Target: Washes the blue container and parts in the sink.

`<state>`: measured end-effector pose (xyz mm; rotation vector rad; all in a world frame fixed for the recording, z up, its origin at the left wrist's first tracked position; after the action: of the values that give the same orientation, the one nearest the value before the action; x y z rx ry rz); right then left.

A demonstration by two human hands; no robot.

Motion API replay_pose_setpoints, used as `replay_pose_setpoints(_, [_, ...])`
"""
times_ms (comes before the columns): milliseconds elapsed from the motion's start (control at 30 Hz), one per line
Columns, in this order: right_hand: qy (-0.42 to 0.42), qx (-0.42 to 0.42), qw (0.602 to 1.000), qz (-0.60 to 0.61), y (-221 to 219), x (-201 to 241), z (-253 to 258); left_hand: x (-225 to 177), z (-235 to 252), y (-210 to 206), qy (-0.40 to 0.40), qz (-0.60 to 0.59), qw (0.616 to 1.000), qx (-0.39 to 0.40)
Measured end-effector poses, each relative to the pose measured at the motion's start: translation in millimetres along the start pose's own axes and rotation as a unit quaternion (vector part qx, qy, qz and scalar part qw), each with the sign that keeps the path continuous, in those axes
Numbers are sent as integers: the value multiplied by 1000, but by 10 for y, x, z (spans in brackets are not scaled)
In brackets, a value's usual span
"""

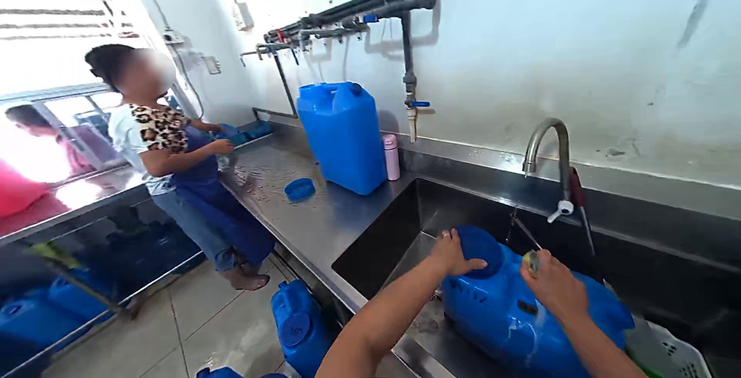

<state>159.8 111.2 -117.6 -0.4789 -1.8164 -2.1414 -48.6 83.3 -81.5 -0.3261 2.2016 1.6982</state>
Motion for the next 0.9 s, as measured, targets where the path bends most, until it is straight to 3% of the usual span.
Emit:
replay_pose_setpoints(167, [4,-6,1000,4,-42,-59,41,342,-708,-676,-124,-79,985,-91])
replay_pose_setpoints(267, [3,-1,1000,-1,-47,-69,71,608,-899,-1074,-54,-74,994,-61])
replay_pose_setpoints(367, [9,-12,1000,0,-56,-88,63,620,-889,-1064,-25,-99,986,-130])
replay_pose_setpoints(433, [23,-29,999,-4,-55,-92,43,538,-852,-929,-79,-110,966,-220])
replay_pose_setpoints(533, [36,-61,997,9,-55,-94,9,264,-628,-459,-201,-47,935,-290])
replay_pose_setpoints(600, [31,-60,998,14,-34,-96,2,18,-311,-135,-236,8,945,-227])
replay_pose_setpoints(700, [23,-31,999,22,29,-61,-13,-196,215,39,-147,50,988,-13])
replay_pose_setpoints(733, [17,-15,999,25,59,-39,-23,-198,335,12,-116,45,992,17])
replay_pose_setpoints(900, [-41,44,998,-5,146,-23,-25,-169,445,-101,-111,53,992,15])
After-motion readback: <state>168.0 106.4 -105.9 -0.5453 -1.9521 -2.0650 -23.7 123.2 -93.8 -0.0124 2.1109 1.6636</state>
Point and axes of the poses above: each hand's wrist, its own z-axis towards the middle knuckle, its own y-axis out of the back of the hand, x = y × z, the point moved 5 cm from there along z, towards the middle knuckle, and after that the axes turned 10 degrees about -y, right-handed, at the moved point
